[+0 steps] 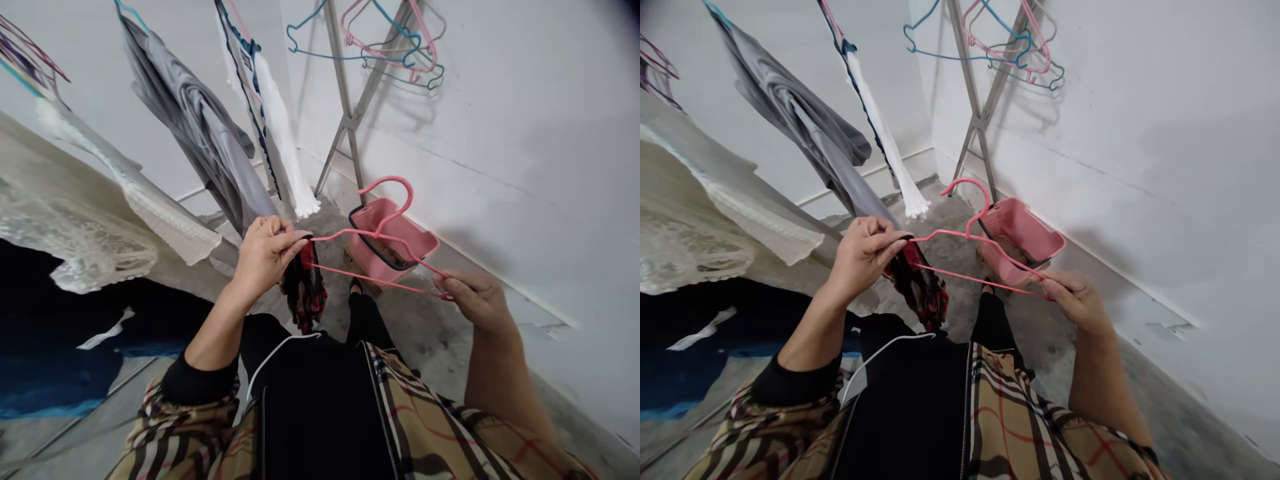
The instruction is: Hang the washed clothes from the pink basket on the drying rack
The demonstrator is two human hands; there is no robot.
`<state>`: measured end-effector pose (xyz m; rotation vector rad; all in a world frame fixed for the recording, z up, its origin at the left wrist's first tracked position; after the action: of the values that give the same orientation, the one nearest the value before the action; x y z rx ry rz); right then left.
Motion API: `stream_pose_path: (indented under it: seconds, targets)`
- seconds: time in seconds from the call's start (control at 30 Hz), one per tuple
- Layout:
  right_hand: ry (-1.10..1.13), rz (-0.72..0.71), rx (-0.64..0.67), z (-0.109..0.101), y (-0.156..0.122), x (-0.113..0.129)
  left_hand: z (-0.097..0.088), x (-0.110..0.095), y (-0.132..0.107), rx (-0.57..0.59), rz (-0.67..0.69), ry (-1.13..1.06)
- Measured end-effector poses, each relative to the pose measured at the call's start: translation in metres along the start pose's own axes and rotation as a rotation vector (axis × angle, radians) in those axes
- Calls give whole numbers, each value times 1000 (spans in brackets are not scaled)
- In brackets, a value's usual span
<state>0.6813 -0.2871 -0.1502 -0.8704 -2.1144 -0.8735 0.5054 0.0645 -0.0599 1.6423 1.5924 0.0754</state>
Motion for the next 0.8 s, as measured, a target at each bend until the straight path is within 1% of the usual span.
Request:
stream_pose_path:
  seconds: [0.1, 0.17, 0.23, 0.27, 0.33, 0.37, 0.4, 0.43, 0.47, 0.5, 0.53, 0.57, 0.6, 0.63, 0.7, 0.8]
  targets:
    - [-14, -79, -23, -1, 10, 1, -4, 1, 2, 51, 20, -62]
    - [-49, -91, -67, 0, 20, 5, -5, 0, 1, 78, 3, -111]
    - [-104, -92, -146, 8, 28, 10, -4, -2, 0, 57, -27, -108]
    - [-159, -82, -229, 15, 30, 12, -3, -4, -1, 27, -46, -83]
    - [-301, -27, -504, 35, 28, 17, -2, -9, -3, -42, -76, -10]
    - [-361, 3, -633, 49, 24, 20, -1, -12, -4, -75, -81, 30]
    - [-387, 21, -727, 66, 18, 23, 0, -15, -4, -105, -79, 65]
    - [-372, 21, -726, 84, 13, 27, 1, -18, -5, -131, -74, 89]
    - [-321, 4, -622, 104, 8, 31, 1, -21, -5, -153, -66, 100]
    - [-233, -2, -456, 124, 4, 36, 2, -25, -5, -170, -59, 103]
    - [-142, 28, -238, 144, 0, 40, 4, -28, -5, -179, -53, 100]
    - [-57, 86, -53, 162, -2, 44, 5, -31, -5, -179, -47, 97]
    - [9, 144, 83, 177, -4, 47, 6, -35, -6, -175, -43, 99]
    - [55, 194, 178, 190, -4, 50, 8, -37, -6, -166, -39, 106]
    - [102, 247, 249, 205, -1, 51, 9, -40, -9, -147, -32, 129]
    - [156, 277, 303, 212, 6, 42, 6, -36, -14, -146, -41, 125]
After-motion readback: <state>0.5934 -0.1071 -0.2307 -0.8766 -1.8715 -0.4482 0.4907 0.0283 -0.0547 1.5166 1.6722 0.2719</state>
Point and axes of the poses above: each hand's wrist, its own y-axis towards the middle knuckle, its own z-axis out of the palm, x = y × z, the point moved 1 cm from there along y, towards the middle knuckle, and after that the axes turned 13 degrees about -y, right-handed, at the moved point
